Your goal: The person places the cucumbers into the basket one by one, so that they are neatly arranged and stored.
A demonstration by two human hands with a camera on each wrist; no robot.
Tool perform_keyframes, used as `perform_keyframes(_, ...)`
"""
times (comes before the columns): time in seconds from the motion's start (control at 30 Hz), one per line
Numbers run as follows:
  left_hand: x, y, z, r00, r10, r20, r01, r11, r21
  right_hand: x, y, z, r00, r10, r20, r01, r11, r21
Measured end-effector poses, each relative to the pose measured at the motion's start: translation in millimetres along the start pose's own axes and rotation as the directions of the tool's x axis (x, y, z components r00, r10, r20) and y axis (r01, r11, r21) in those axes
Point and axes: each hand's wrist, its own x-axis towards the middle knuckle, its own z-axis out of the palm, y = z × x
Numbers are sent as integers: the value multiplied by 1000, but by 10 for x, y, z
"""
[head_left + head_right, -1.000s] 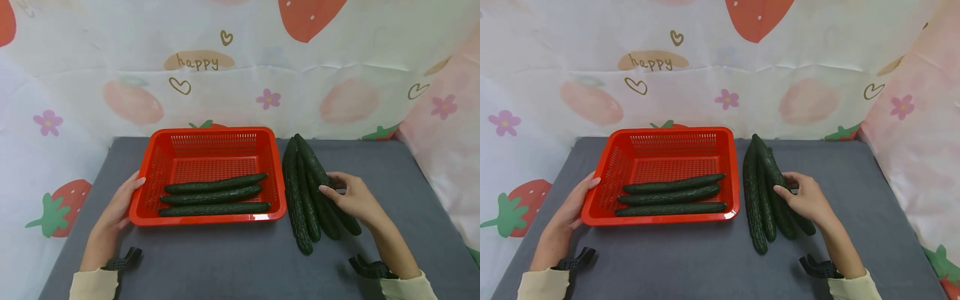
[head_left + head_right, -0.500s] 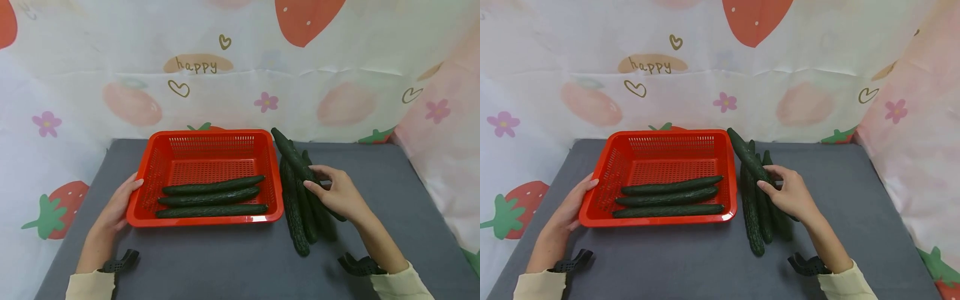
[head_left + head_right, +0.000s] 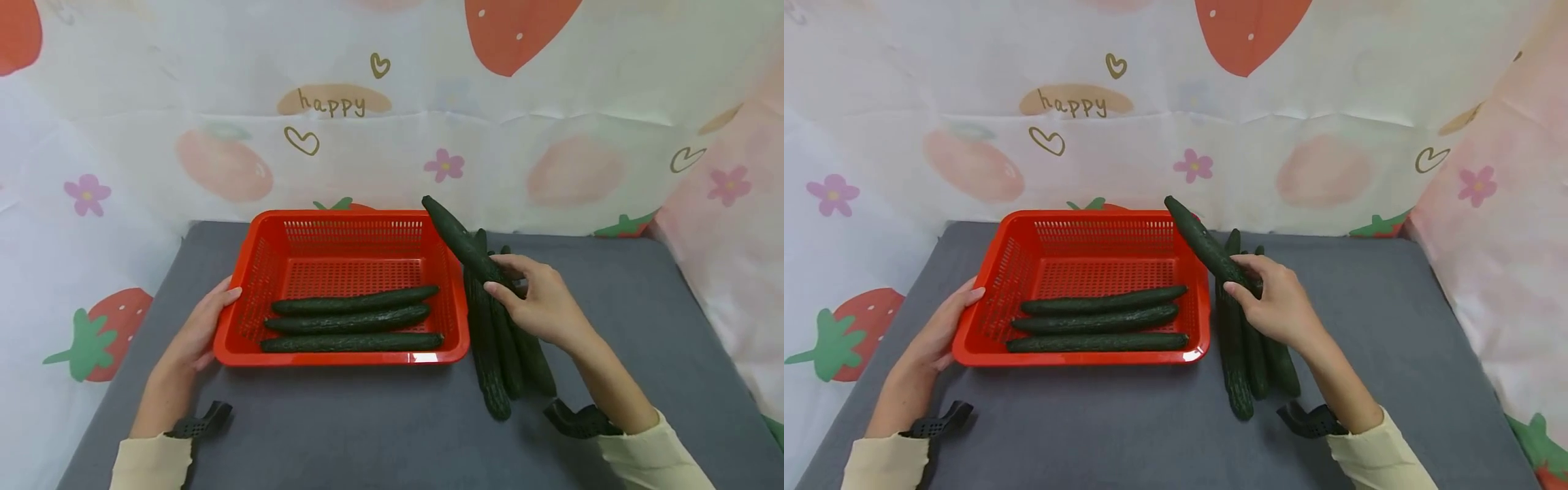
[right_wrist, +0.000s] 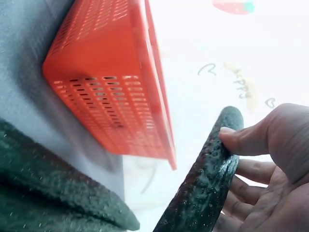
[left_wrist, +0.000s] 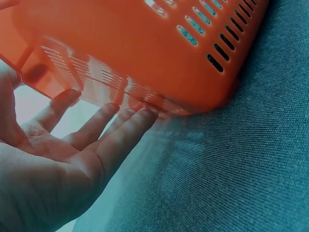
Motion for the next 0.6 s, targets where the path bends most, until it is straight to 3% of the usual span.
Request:
perform_keyframes(0.4,7,-9,11,1000,11,26,-11,1000,-3,227,-246,134,992,-122,14,122,992,22)
perform_keyframes(0.6,0,-5,2,999,16,43,-15,1000,-26,297,-362,160,989,-135,57,135,991,-3)
